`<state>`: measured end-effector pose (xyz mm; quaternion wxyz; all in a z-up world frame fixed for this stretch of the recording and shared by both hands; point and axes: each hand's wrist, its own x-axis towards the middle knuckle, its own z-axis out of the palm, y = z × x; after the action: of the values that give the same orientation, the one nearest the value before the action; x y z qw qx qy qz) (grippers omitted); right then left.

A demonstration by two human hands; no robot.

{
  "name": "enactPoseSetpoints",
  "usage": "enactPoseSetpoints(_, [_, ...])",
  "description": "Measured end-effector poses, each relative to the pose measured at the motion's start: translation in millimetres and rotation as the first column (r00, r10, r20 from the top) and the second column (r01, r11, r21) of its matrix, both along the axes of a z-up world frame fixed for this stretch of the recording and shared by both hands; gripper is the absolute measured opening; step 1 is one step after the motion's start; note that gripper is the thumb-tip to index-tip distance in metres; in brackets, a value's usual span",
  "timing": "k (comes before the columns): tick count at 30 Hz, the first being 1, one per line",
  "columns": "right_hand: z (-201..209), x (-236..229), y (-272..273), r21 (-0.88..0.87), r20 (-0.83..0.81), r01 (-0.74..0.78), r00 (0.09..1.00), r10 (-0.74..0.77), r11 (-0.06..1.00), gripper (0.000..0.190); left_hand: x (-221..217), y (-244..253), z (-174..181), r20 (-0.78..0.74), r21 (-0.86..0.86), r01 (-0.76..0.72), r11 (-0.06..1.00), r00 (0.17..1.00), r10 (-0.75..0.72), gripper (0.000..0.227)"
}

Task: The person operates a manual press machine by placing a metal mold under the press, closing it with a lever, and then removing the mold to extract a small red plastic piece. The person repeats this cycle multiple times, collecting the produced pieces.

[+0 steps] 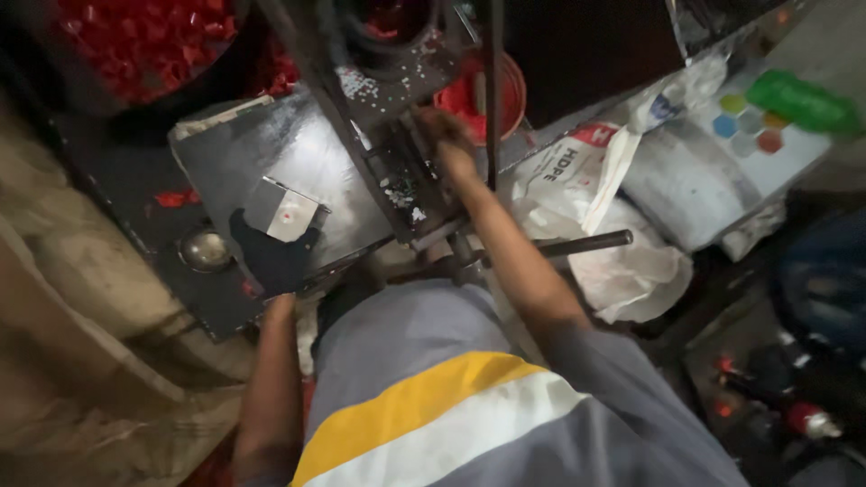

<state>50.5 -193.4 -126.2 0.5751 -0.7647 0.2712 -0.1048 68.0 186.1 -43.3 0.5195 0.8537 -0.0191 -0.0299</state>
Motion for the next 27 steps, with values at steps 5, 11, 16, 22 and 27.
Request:
enactPoseSetpoints(5, [-31.8, -9.1, -44.4, -0.683, 0.366, 0.520, 0.851, -0.376, 0.513, 0.029, -4.1, -1.5, 6.3, 0.065, 0.121, -0.039, 0.992, 0.997, 0.031, 0.116])
enactPoseSetpoints(11, [-0.2, -7.0, -51.1, -0.447, 0.118, 0.498, 0.856, -0.503, 0.743, 0.036, -0.7, 0.6, 5.1, 0.151, 0.168, -0.042, 0.985, 0.988, 0.016, 0.119])
enactPoseSetpoints(16, [111.2, -62.3, 63.1, -0.232, 0.216, 0.279, 0.949, -0.231, 0.932, 0.024, -3.4, 19.2, 7.1, 0.175, 0.070, -0.012, 0.998, 0.985, -0.001, 0.099])
enactPoseSetpoints(22, [164.4, -70.3, 200.7, -0.610, 0.084, -0.350, 0.864, 0.497, 0.711, 0.034, 17.9, 57.9, -32.7, -0.295, -0.548, -0.097, 0.831, 0.952, -0.084, 0.043])
enactPoseSetpoints(27, [133.9, 10.3, 256.8, -0.770, -0.221, -0.473, 0.828, 0.516, 0.428, 0.117, 34.9, 64.0, -62.2, -0.410, -0.609, -0.132, 0.782, 0.896, -0.168, 0.044])
